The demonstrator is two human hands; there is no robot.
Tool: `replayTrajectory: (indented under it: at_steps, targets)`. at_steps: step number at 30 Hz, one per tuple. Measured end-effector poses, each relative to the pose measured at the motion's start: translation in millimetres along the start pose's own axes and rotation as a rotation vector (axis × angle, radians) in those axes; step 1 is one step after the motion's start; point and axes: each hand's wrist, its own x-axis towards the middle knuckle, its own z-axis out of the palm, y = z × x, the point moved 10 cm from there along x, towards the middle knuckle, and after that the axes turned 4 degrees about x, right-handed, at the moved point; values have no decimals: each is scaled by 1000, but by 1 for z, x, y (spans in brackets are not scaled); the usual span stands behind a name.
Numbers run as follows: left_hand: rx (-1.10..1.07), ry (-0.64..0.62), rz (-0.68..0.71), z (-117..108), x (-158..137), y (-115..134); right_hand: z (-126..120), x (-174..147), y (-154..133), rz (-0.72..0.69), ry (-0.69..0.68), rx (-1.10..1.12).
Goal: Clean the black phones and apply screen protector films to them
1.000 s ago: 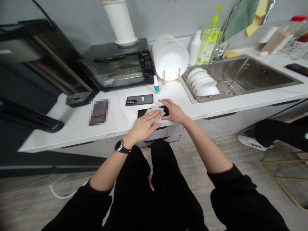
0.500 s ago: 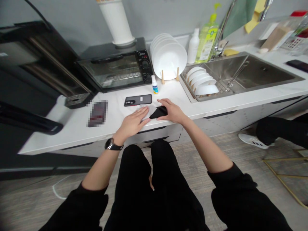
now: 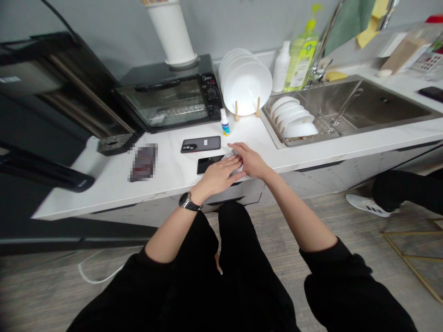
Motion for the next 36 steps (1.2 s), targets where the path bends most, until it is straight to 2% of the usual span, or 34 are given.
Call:
replayTrajectory:
  at_steps: [3,7,9,12,18,21,25,29,31,33,36]
  targets:
    - [32,26,-34,-7,-13,-18,0,1,-1,3,1,-5]
    - [75,52,-156,-21,-55,-53,0,2,-3,22,8,5]
    - [89,43,-200,-24,-71,-61,-1,2,-4,30,16,7]
    - [85,34,-215,-21,-72,-54,-1,2,-5,28,21,6]
    - [-69,24,-80,-6,-17,-12,-1,0,-3,26,21,-26]
    - [-120,-19,-39,-2,-8,-5,-1,0,-3,26,21,-30]
    - [-131,-8,-42,-13,-39,-17,0,1,-5,27,13,-4]
    - [-65,31,-164,-28,-90,-53,-1,2,-5,33,25,-8]
    - [-26,35,-225,-32,-105,-69,-1,2,-5,36,28,-23]
    - [16,38,-251,-33,-108,-76,-1,1,-5,39,30,-38]
    - [45,50,-230,-28,-87,-69,-1,1,-6,33,31,-41]
